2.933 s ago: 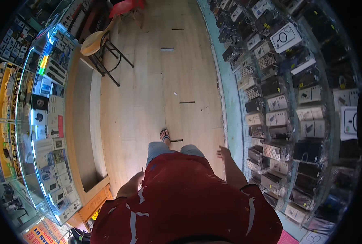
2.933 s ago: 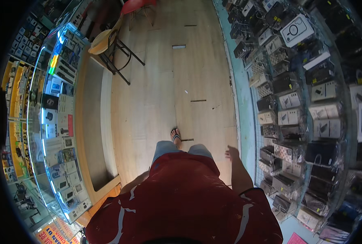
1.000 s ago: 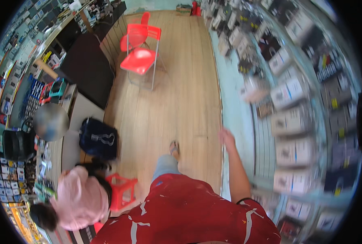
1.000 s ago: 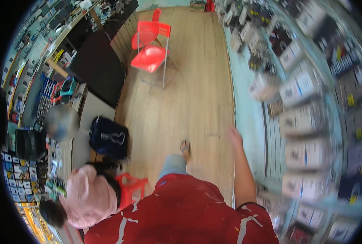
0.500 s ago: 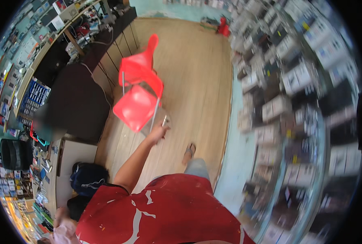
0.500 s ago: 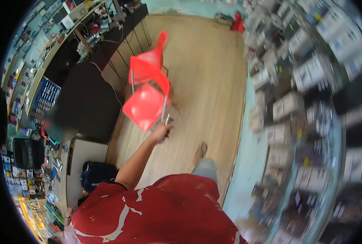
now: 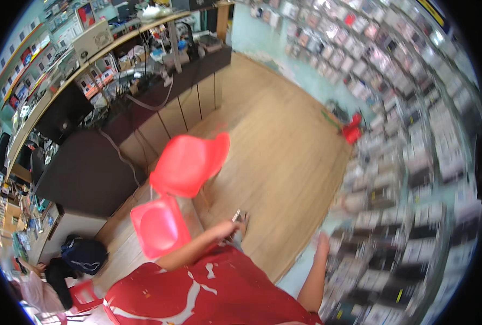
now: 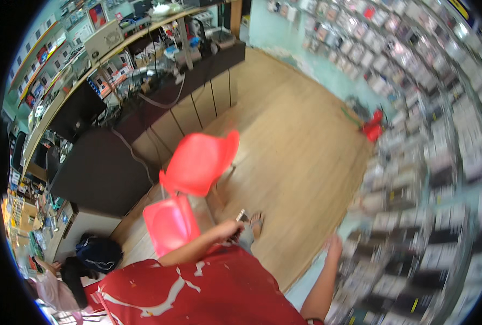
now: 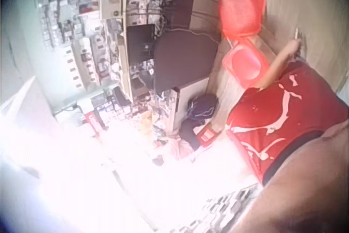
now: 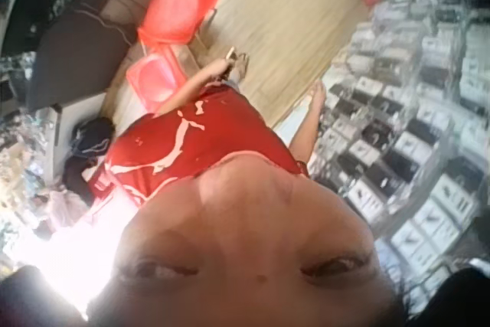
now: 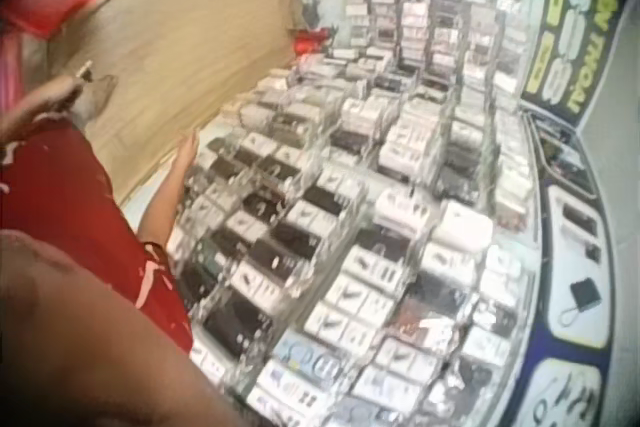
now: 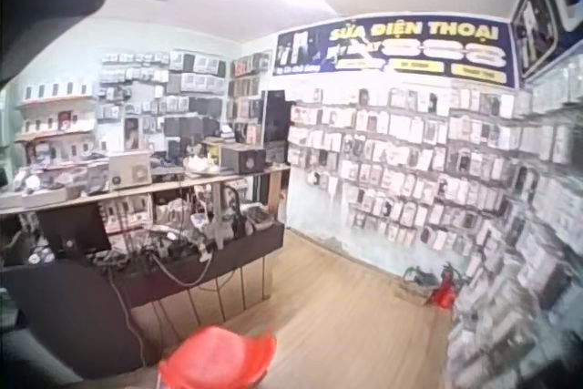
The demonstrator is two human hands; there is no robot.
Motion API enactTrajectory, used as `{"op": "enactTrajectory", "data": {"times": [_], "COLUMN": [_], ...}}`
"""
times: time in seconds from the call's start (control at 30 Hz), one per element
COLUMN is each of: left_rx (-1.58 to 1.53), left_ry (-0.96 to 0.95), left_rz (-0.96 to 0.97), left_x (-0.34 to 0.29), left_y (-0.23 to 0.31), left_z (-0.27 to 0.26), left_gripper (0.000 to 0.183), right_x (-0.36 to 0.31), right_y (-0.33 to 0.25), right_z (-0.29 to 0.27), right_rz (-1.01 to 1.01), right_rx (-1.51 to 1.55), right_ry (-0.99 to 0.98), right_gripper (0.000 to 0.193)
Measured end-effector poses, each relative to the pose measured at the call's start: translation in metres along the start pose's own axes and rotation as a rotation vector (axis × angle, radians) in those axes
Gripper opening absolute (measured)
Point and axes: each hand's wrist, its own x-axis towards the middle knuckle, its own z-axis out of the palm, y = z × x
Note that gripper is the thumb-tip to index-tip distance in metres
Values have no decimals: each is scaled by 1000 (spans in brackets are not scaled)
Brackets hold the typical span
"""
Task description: The person retrieves a phone battery from a drawer, exchanges it with a delivery rider, then unpacks the battery and installs it into a disassembled smartphone. The person aligns and presses the battery into place inside the phone chassis.
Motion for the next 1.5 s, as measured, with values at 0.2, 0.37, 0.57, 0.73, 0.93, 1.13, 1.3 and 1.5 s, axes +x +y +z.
{"op": "enactTrajectory", "data": {"times": [0.2, 0.37, 0.57, 0.73, 0.93, 1.13, 1.3, 1.5], "left_rx": [-40, -103, -352, -523, -729, -755, -712, -929], "left_ry": [-153, -226, 75, 98, 283, 329, 483, 508], "left_rz": [302, 500, 246, 282, 386, 360, 633, 746], "left_x": [169, 289, 433, 492, 628, 774, 838, 869], "left_y": [286, 473, 596, 749, 874, 1058, 1190, 1286], "left_z": [70, 65, -1, -39, -140, -226, -343, -509], "left_gripper": [41, 59, 53, 63, 48, 29, 37, 41], "right_x": [72, 222, 498, 838, 1029, 963, 940, 988], "right_y": [49, -49, -181, -370, -813, -922, -973, -1053], "right_z": [30, 130, 196, 269, 608, 797, 994, 1244], "right_rz": [817, 900, 854, 477, -231, -100, 219, 258], "right_rx": [-109, -168, -226, -239, -335, -372, -195, -313], "right_ry": [-93, -228, -252, -123, -542, -1003, -1528, -1780], "right_gripper": [26, 25, 29, 34, 36, 41, 32, 20]}}
